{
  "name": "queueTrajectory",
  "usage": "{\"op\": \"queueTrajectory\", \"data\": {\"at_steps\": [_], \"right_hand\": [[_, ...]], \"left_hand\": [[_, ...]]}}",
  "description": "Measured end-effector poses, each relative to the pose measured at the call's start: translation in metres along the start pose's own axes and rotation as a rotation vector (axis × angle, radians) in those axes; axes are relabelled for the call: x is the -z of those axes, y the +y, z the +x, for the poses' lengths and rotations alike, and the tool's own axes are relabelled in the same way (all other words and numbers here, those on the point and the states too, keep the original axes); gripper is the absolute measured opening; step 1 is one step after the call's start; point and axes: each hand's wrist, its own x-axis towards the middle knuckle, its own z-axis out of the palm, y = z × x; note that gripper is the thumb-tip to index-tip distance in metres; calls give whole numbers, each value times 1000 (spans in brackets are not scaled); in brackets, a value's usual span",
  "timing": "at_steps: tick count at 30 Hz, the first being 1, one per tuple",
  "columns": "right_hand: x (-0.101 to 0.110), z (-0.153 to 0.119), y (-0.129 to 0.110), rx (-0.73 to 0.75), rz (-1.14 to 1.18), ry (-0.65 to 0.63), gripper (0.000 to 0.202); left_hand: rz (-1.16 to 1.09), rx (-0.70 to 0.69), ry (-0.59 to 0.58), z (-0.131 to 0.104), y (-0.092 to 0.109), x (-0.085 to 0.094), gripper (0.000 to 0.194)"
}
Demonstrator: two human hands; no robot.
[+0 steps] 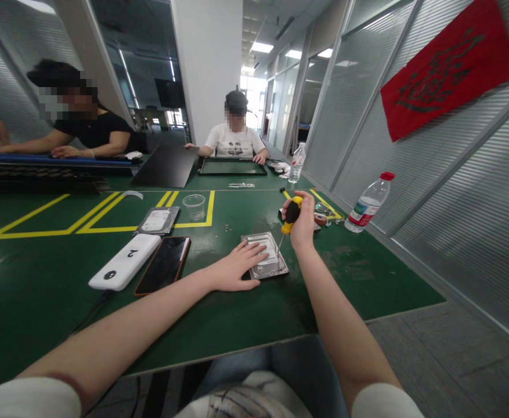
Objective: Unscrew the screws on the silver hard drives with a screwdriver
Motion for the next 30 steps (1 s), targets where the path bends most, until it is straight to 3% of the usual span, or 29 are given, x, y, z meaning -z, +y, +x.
{"op": "queueTrajectory", "data": {"at_steps": [5,10,13,23,30], "right_hand": [[-1,-1,-5,36,-89,4,38],[1,1,-20,162,-47,157,27],[-1,1,-23,192,-2,171,25],[-26,-15,-7,75,-31,-172,28],[-30,-21,6,84,-148,-275,21]], "left_hand": [[6,5,-6,0,0,0,74],[1,2,-24,0,3,0,75],[8,11,-56,-1,6,2,75],[-20,-62,-155,-3,22,10,76],[-69,-137,-180,-4,33,15,77]]}}
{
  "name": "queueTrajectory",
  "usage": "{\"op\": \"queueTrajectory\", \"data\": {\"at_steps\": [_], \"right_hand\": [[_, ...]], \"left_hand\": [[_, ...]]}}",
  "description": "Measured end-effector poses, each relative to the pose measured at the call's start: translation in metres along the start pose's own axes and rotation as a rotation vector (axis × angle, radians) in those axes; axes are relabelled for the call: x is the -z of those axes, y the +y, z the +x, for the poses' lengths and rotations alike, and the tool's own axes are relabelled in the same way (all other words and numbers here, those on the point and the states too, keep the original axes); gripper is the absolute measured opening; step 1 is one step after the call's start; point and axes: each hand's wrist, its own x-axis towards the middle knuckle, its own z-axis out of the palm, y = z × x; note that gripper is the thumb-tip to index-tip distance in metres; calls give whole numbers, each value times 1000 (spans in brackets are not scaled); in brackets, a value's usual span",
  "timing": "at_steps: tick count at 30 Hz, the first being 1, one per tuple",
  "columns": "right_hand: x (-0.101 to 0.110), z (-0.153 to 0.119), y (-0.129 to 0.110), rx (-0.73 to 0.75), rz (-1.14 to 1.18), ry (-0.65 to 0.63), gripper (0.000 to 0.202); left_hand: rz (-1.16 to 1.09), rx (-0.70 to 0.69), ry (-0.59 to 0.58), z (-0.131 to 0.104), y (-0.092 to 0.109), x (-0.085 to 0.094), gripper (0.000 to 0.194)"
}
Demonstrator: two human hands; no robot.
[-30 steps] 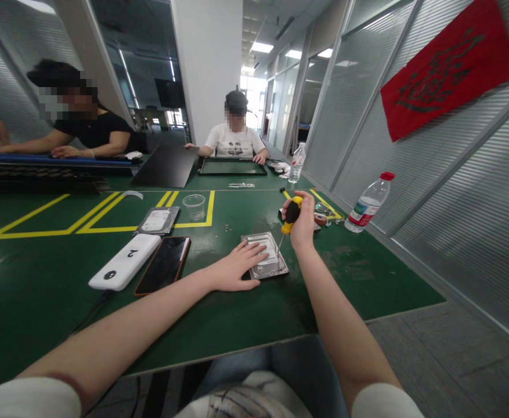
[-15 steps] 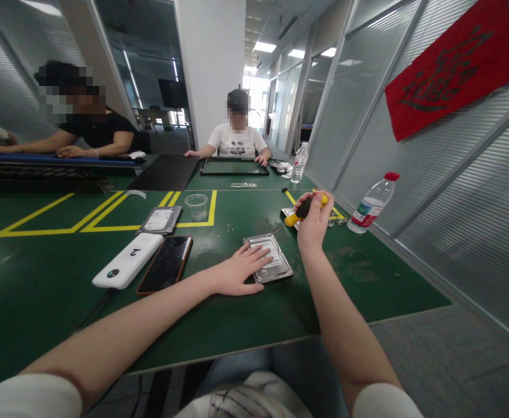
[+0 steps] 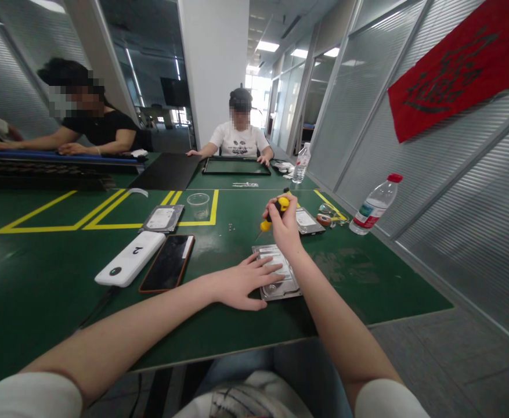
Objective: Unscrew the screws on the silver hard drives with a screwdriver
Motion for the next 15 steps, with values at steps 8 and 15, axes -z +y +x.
{"op": "queueTrajectory", "data": {"at_steps": [8,15], "right_hand": [[-2,-2,2,-20,-66,-38,20],[-3,-1,1,-18,-74,-40,20]], "left_hand": [[12,6,41,2,-1,-5,73],[18,1,37,2,-3,-5,75]]}}
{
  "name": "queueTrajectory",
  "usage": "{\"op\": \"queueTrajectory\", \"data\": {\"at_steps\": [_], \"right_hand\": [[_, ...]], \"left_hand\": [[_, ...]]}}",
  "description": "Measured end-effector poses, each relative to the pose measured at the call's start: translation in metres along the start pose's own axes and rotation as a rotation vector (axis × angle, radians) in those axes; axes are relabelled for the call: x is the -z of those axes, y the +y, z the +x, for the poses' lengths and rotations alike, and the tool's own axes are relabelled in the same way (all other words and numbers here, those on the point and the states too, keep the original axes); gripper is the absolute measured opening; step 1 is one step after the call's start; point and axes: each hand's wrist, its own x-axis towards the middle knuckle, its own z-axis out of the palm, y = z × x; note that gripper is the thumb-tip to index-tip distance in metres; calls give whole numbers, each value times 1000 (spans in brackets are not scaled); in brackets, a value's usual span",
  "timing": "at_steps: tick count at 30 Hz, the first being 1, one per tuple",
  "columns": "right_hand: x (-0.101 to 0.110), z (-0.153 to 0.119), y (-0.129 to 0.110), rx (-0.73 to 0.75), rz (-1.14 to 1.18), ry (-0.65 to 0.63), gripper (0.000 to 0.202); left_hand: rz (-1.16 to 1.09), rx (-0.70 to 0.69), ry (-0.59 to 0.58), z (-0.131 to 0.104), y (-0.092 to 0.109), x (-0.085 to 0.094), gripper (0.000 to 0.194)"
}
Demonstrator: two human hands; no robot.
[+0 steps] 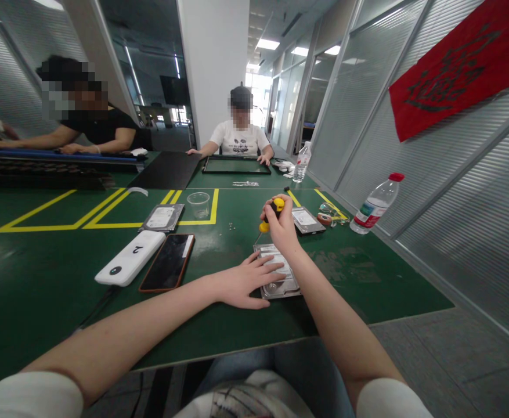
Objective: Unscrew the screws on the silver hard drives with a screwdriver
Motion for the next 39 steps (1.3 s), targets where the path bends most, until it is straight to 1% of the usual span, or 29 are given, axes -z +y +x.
{"op": "queueTrajectory", "data": {"at_steps": [5,7,9,11,13,14,16,17,20,24,26,28,30,33,35,38,39], "right_hand": [[0,-1,1,-17,-9,-10,21],[1,0,-1,-11,-58,-19,19],[3,4,-6,41,-219,-21,19],[5,13,-17,119,-493,-38,23],[6,24,-31,96,-757,-104,26],[6,30,-39,53,-848,-170,27],[4,40,-54,-31,-924,-297,24],[2,43,-59,-38,-929,-362,20],[-4,47,-68,-33,-897,-436,14],[-7,43,-60,55,-760,-436,7],[-6,41,-51,97,-688,-391,6],[-5,40,-43,118,-611,-319,13],[-3,38,-36,118,-506,-268,20],[-6,32,-26,81,-301,-237,25],[-10,27,-21,28,-169,-205,22],[-16,20,-14,-26,-69,-146,7],[-18,18,-11,-29,-48,-120,10]], "left_hand": [[2,9,-13,-1,2,2,74],[0,17,-12,-1,3,3,74],[-7,24,-14,-1,4,4,73],[-15,28,-14,-1,4,4,73],[-23,21,-4,-1,4,4,73],[-27,17,1,-1,3,4,72],[-28,13,7,-2,2,3,72],[-26,12,6,-2,2,3,72],[-19,11,2,-3,2,3,72],[-28,11,8,-2,3,3,73],[-32,10,11,-2,3,3,73],[-35,12,12,-2,3,3,74],[-34,14,10,-2,3,2,74],[-23,16,5,-2,2,1,74],[-16,16,5,-1,2,1,74],[-12,20,4,-1,2,1,73],[-10,20,3,-1,2,1,73]]}}
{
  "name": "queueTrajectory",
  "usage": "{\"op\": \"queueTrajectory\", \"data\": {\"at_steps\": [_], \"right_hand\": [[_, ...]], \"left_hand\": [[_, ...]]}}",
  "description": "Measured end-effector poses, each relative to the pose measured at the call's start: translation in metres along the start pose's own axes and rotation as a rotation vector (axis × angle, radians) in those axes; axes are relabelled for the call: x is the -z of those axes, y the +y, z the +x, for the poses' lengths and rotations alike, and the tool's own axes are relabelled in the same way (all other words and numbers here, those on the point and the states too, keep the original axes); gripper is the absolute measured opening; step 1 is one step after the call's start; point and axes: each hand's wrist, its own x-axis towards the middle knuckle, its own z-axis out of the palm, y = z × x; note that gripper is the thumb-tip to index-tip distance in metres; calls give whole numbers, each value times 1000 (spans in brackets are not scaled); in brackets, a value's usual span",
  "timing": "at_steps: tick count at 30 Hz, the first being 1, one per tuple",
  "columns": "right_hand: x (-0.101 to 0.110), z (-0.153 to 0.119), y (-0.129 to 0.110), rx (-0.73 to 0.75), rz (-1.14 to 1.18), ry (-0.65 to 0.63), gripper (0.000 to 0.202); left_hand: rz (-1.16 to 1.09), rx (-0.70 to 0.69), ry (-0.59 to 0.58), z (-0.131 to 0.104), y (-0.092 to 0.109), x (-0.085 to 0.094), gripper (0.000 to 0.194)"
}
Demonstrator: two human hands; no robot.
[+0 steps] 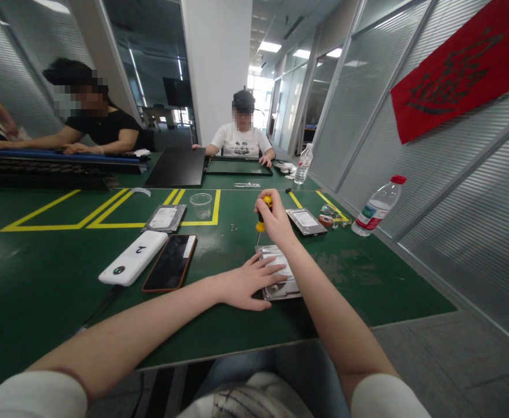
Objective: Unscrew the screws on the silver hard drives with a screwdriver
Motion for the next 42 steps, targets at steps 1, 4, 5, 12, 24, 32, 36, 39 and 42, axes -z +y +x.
{"op": "queueTrajectory", "data": {"at_steps": [1,4,5,12,24,32,36,39,42], "right_hand": [[-1,-1,3,0,26,23,15],[1,0,10,0,124,78,26],[3,1,12,2,133,93,28],[5,6,16,-78,295,92,28],[-1,0,10,-40,197,98,32],[-9,3,18,-66,324,76,41],[-10,1,18,-40,257,72,41],[-5,2,20,-33,186,76,34],[-1,5,23,-40,196,83,35]], "left_hand": [[2,0,-1,0,0,0,73],[11,-2,-4,0,-1,-1,74],[12,-3,-3,-1,-1,-2,74],[-10,-24,21,-1,-3,-3,73],[-13,2,-10,0,1,0,73],[-13,-2,7,0,1,0,74],[-9,-2,6,0,2,2,75],[-13,2,5,0,2,2,74],[-18,3,-4,0,2,2,74]]}}
